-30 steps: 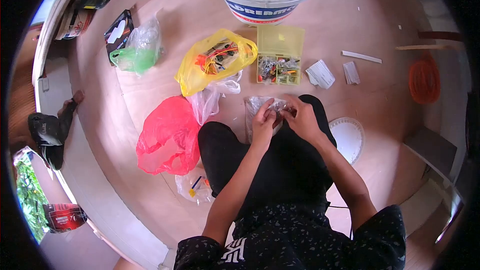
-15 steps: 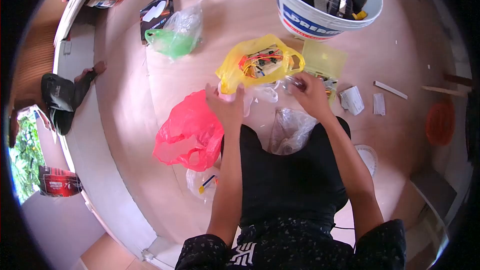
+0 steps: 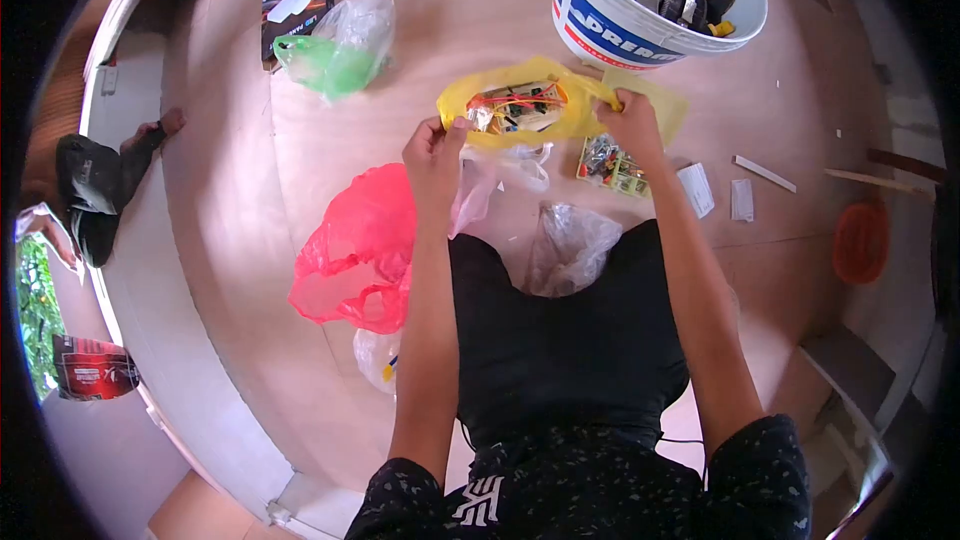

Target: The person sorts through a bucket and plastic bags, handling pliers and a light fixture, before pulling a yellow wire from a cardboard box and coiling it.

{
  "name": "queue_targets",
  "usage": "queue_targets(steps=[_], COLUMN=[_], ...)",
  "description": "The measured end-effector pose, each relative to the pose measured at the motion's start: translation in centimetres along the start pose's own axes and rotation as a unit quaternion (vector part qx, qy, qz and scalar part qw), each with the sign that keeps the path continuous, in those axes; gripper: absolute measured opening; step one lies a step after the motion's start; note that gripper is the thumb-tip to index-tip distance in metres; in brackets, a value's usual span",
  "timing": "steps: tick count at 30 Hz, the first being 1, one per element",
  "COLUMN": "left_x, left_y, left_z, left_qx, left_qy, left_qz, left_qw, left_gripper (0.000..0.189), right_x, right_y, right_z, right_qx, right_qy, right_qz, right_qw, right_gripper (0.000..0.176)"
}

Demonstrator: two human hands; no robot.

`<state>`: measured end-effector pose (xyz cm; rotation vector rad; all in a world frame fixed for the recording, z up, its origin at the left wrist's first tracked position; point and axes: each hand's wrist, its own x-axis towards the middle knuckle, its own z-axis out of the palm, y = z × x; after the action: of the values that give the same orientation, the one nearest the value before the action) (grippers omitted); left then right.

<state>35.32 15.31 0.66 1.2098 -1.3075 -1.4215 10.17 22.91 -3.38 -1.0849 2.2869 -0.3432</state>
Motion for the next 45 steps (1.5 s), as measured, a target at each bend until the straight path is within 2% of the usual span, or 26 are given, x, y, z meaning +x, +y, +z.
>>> queue_targets(steps=[1,3,4,6,7,9,11,13,17,20,21,22,24,25,26,28,30,32,34,36,38,40,41,42,44,45], left_x=[-0.2,-0.1,-0.3,-1.5,-2.4,-4.1,-6.9,-10.5,-18.0,-23.8,-25.6,-27.3,-30.0,-31.0,-31.7,-33.1,-34.7,-35.5,-35.6,-35.3,-35.3,-34.8,-34.5,-34.2,-34.1,-33.9], left_y=[0.3,1.5,2.0,3.1,4.4,8.2,11.3,13.4,15.8,16.3,16.4,16.4,16.1,15.7,15.4,14.9,14.2,14.4,14.6,13.7,13.3,13.4,12.7,12.4,14.6,15.2], left_z=[-0.2,-0.4,-0.3,-0.5,-0.5,-0.7,-1.3,-1.8,-2.9,-2.8,-3.1,-3.5,-4.5,-5.0,-5.5,-6.1,-6.7,-7.6,-8.4,-8.8,-9.1,-9.9,-10.5,-10.8,-9.8,-9.7], left_qx=[0.0,0.092,0.09,0.216,0.216,0.104,0.08,0.05,-0.056,-0.107,-0.106,-0.14,-0.135,-0.142,-0.149,-0.165,-0.075,-0.065,0.037,-0.022,-0.059,-0.059,0.034,0.127,0.178,0.191], left_qy=[0.002,-0.022,-0.026,0.004,0.004,-0.021,-0.037,-0.058,-0.146,-0.137,-0.134,-0.139,-0.143,-0.159,-0.177,-0.198,-0.172,-0.166,-0.162,-0.147,-0.136,-0.137,-0.185,-0.227,-0.196,-0.217], left_qz=[-0.004,-0.002,0.001,0.24,0.24,0.223,0.217,0.213,0.157,0.154,0.16,0.104,0.019,-0.006,-0.031,-0.054,-0.028,-0.058,-0.042,-0.03,-0.013,-0.05,0.081,0.208,0.237,0.249], left_qw=[1.0,0.995,0.996,0.946,0.946,0.969,0.972,0.974,0.975,0.973,0.972,0.975,0.98,0.977,0.972,0.965,0.982,0.982,0.985,0.988,0.989,0.987,0.979,0.943,0.935,0.924], left_gripper=[0.025,0.024,0.024,0.023,0.023,0.023,0.024,0.026,0.031,0.04,0.04,0.04,0.042,0.042,0.043,0.041,0.038,0.036,0.035,0.032,0.044,0.034,0.025,0.017,0.017,0.023], right_x=[-0.6,-2.4,-3.1,-4.9,-6.5,-10.5,-14.7,-17.8,-24.8,-29.8,-30.9,-32.2,-34.8,-35.1,-36.4,-38.6,-40.5,-41.6,-41.8,-41.5,-41.1,-40.6,-40.8,-40.9,-41.0,-41.2], right_y=[-0.5,-1.7,-2.3,-3.2,-3.6,-5.3,-5.4,-4.8,-4.1,-4.2,-4.0,-4.0,-3.9,-3.7,-4.1,-4.3,-5.0,-4.7,-4.5,-4.6,-4.7,-4.6,-5.0,-5.1,-5.6,-5.8], right_z=[-1.3,-2.6,-3.0,-4.2,-5.5,-9.6,-13.6,-15.0,-15.4,-15.5,-15.3,-14.8,-13.3,-12.4,-10.9,-7.6,-5.4,-2.8,-2.0,-2.3,-2.2,-1.7,-2.1,-1.9,-1.6,-2.3], right_qx=[0.147,0.389,0.388,0.417,0.417,0.44,0.439,0.418,0.361,0.371,0.339,0.338,0.409,0.37,0.426,0.54,0.576,0.619,0.611,0.622,0.633,0.628,0.591,0.59,0.55,0.516], right_qy=[0.018,0.078,0.084,0.161,0.161,0.054,-0.062,-0.058,-0.05,-0.095,-0.079,-0.079,-0.123,-0.187,-0.217,-0.288,-0.323,-0.32,-0.308,-0.313,-0.328,-0.335,-0.325,-0.33,-0.318,-0.355], right_qz=[-0.027,-0.118,-0.118,-0.234,-0.234,-0.268,-0.225,-0.35,-0.452,-0.49,-0.543,-0.548,-0.442,-0.422,-0.337,-0.232,-0.155,-0.159,-0.166,-0.146,-0.119,-0.158,-0.173,-0.172,-0.263,-0.23], right_qw=[0.989,0.91,0.91,0.864,0.864,0.855,0.868,0.836,0.814,0.783,0.764,0.761,0.789,0.806,0.811,0.756,0.735,0.7,0.71,0.703,0.691,0.684,0.718,0.716,0.726,0.745], right_gripper=[0.028,0.024,0.024,0.025,0.025,0.024,0.02,0.017,0.017,0.018,0.019,0.019,0.032,0.043,0.044,0.046,0.045,0.046,0.046,0.043,0.04,0.029,0.017,0.017,0.015,0.017])
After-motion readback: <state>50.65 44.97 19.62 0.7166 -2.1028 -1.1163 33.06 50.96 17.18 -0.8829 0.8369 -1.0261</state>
